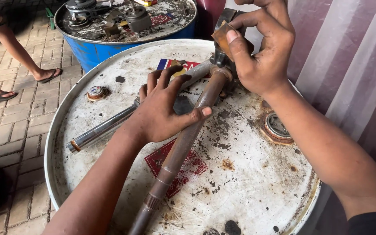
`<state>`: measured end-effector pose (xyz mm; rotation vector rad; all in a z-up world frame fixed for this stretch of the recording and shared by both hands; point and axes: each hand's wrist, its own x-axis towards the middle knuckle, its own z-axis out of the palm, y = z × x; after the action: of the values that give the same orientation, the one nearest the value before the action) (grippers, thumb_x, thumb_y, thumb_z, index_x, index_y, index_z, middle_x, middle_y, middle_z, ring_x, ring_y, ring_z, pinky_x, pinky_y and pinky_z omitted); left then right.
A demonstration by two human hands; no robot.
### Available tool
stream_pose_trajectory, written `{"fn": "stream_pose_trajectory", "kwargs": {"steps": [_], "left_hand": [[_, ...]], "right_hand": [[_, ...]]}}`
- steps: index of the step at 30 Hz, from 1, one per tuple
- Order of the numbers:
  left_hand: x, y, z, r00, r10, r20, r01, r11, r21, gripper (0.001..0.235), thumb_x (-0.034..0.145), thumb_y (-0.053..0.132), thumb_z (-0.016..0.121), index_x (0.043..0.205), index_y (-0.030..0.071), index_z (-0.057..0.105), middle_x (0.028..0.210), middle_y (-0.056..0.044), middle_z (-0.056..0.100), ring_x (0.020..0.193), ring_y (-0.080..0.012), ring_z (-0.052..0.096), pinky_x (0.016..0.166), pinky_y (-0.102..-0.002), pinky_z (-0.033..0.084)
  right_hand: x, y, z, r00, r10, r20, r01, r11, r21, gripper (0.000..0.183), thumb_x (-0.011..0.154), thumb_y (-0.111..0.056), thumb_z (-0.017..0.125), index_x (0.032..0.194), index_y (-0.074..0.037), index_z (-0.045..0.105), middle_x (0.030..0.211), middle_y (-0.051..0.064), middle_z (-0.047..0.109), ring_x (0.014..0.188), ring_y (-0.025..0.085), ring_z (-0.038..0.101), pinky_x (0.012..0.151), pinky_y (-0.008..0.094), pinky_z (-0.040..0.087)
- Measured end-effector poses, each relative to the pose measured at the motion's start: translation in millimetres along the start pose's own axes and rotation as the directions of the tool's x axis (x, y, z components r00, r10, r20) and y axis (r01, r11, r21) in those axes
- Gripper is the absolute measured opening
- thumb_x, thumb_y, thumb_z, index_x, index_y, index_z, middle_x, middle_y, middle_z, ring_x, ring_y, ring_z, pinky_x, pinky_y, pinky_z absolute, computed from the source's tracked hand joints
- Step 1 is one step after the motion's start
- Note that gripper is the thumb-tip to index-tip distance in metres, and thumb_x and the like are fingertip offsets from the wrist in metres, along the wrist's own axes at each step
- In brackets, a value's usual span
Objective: The person scrubs a long metal rod with a small abrasive pad, focusing on the threaded end and the area around a clamped joint. The rod is held steady on a white barrel lid while the person repeatedly rubs the surface to remove grime.
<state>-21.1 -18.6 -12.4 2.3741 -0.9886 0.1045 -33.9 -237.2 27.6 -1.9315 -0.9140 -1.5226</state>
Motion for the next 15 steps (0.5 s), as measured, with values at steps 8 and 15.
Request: {"fn": "stream_pose_trajectory", "kwargs": {"steps": [8, 15], "left_hand": [[-2.3, 10.3, -17.6, 0.944, -0.2, 0.263, 0.211, 0.977, -0.015, 0.109, 0.068, 0.08, 0.047, 0.159, 0.024, 0.03, 0.17, -0.019, 0.005, 0.154, -0.0505, -0.014, 0.114, -0.079, -0.004], [-1.5, -26.4, -25.8, 0.894, -0.146, 0.424, 0.171, 0.985, -0.02, 0.137, 0.045, 0.072, 0.067, 0.164, 0.023, 0.02, 0.171, -0.018, 0.003, 0.156, -0.0438, -0.02, 0.111, -0.082, -0.009]], "right_hand": [[-7.1, 9.4, 3.0, 1.0, 0.006, 0.003, -0.005, 0.999, -0.036, 0.016, 0.099, -0.011, 0.059, 0.093, 0.004, 0.063, 0.09, 0.015, 0.059, 0.089, 0.028, 0.054, 0.08, 0.04, 0.043], [-5.6, 7.3, 1.8, 1.0, 0.015, 0.018, -0.015, 0.999, -0.029, 0.017, 0.1, -0.011, 0.058, 0.094, 0.004, 0.063, 0.092, 0.015, 0.061, 0.091, 0.028, 0.056, 0.081, 0.04, 0.044]]}}
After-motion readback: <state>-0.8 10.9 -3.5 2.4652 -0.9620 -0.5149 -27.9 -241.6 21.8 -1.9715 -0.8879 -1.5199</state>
